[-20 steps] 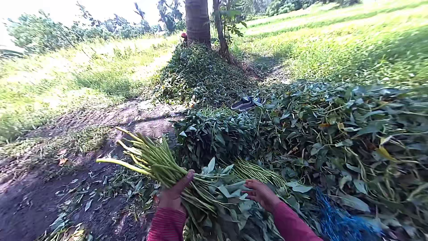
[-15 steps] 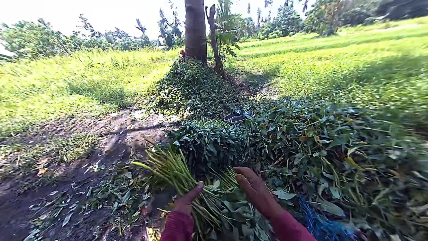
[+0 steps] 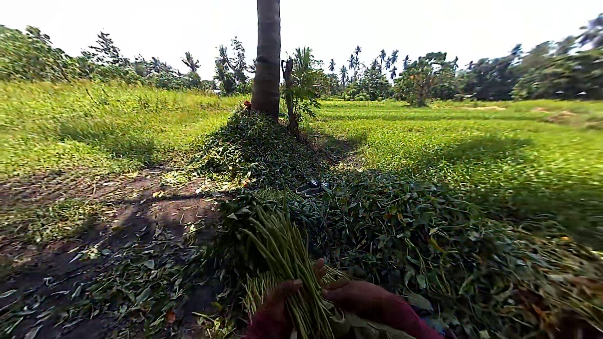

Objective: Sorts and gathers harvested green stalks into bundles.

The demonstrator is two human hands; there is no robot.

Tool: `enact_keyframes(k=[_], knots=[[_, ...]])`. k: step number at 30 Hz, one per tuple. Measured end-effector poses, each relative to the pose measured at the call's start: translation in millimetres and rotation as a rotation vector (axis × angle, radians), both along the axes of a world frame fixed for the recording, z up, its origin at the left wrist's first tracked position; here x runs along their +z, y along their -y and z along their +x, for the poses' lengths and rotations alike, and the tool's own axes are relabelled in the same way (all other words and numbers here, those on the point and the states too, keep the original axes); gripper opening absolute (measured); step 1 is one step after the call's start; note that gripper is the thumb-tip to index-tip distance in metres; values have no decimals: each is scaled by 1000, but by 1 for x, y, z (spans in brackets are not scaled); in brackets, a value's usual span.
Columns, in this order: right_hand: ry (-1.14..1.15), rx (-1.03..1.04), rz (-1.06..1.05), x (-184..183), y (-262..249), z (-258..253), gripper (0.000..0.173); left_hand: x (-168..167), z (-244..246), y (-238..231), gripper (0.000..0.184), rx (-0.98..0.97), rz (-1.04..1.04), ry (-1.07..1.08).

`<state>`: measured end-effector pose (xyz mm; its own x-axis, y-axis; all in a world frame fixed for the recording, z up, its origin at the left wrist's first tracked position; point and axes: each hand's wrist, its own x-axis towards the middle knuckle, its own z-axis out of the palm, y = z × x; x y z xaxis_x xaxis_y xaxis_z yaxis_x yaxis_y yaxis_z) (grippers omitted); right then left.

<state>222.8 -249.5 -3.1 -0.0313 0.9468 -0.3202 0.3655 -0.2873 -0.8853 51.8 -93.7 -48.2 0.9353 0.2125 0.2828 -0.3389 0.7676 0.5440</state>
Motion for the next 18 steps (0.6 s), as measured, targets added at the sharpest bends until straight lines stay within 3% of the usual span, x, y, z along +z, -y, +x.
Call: enact_keyframes(k=[2,5,9,13,14,18], knots=[[-34,0,-30,-13,0,-3,51,-4,2,-1,49,-83,33,20],[27,-135,36,-20,2,-10,55,2,2,2,47,125,-14,-203],[203,-297,188,-26,0,-22,64,6,9,-5,43,429,133,-421],[193,-190,92,-24,3,-43,104,22,13,-13,49,461,96,-426],[138,-185,79,-26,2,-42,102,28,13,-15,55,416,54,-385],[-143,-124,98,-23,-1,-25,67,45,7,-19,77,229,-18,-203]])
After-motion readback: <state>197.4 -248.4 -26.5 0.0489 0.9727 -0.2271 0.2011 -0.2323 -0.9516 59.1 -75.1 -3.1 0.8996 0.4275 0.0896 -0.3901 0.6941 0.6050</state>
